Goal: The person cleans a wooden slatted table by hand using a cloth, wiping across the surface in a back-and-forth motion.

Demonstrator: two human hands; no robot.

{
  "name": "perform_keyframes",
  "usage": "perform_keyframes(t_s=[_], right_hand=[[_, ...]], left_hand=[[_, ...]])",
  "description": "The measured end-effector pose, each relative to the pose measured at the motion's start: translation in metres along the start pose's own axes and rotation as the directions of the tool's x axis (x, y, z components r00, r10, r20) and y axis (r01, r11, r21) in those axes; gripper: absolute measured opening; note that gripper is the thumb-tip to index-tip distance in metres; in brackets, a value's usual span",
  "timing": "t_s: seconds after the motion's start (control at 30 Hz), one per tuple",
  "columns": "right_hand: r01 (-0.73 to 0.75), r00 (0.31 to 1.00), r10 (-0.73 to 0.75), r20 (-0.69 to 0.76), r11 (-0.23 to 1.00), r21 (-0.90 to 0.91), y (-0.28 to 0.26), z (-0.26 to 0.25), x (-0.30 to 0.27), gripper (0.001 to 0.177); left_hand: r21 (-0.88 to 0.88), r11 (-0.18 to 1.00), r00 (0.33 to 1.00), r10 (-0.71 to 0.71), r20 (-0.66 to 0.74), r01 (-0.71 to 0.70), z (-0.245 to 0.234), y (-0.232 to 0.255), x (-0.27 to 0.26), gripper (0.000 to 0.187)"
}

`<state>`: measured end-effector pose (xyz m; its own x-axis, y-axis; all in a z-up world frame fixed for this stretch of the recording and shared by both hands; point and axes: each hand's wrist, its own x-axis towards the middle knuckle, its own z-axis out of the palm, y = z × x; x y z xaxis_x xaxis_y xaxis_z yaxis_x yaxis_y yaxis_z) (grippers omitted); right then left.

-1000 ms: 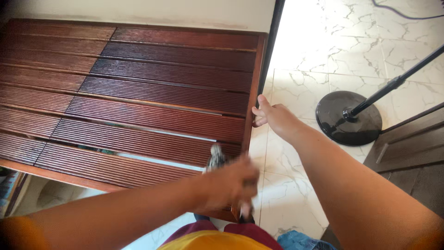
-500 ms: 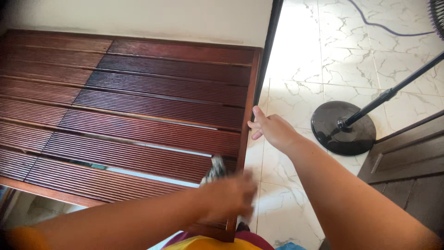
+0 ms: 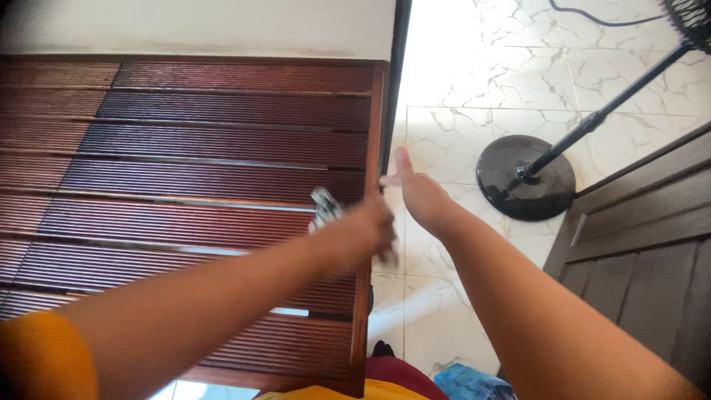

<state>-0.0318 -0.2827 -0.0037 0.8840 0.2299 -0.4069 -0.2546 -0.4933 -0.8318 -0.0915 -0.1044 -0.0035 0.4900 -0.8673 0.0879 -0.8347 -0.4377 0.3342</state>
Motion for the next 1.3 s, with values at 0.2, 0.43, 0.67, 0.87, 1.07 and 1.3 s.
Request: perform_keyframes(t_s=[0.2, 0.43, 0.67, 0.87, 1.07, 1.3], right_hand=[[-0.037, 0.989, 0.054, -0.135, 0.991, 0.127, -0.004, 0.001, 0.001, 0.093], [-0.020, 0.979, 0.042, -0.198, 0.994, 0.109, 0.009, 0.005, 0.000, 0.094], [-0.095, 0.957, 0.118, -0.266, 0.991, 0.099, 0.020, -0.005, -0.015, 0.093], [-0.113, 0.955, 0.140, -0.260, 0.987, 0.117, 0.027, -0.016, -0.008, 0.092], [-0.089, 0.958, 0.102, -0.266, 0.994, 0.060, 0.015, -0.010, -0.011, 0.091], [-0.126, 0.960, 0.129, -0.247, 0.992, 0.026, -0.001, -0.013, -0.024, 0.089]], left_hand=[[-0.131, 0.918, 0.909, 0.391, 0.142, -0.374, 0.022, 0.044, -0.036, 0.039], [0.193, 0.977, 0.967, 0.130, -0.220, -0.087, -0.052, -0.065, 0.042, 0.019], [-0.004, 1.000, 0.934, 0.022, 0.358, -0.022, -0.020, 0.045, 0.003, 0.024], [-0.177, 0.959, 0.965, 0.242, 0.104, -0.222, -0.008, -0.021, 0.007, 0.012], [0.112, 0.992, 0.980, -0.034, -0.195, 0.057, -0.011, -0.042, 0.032, 0.016], [-0.118, 0.990, 0.991, 0.084, 0.106, -0.071, 0.004, 0.086, -0.041, 0.019]])
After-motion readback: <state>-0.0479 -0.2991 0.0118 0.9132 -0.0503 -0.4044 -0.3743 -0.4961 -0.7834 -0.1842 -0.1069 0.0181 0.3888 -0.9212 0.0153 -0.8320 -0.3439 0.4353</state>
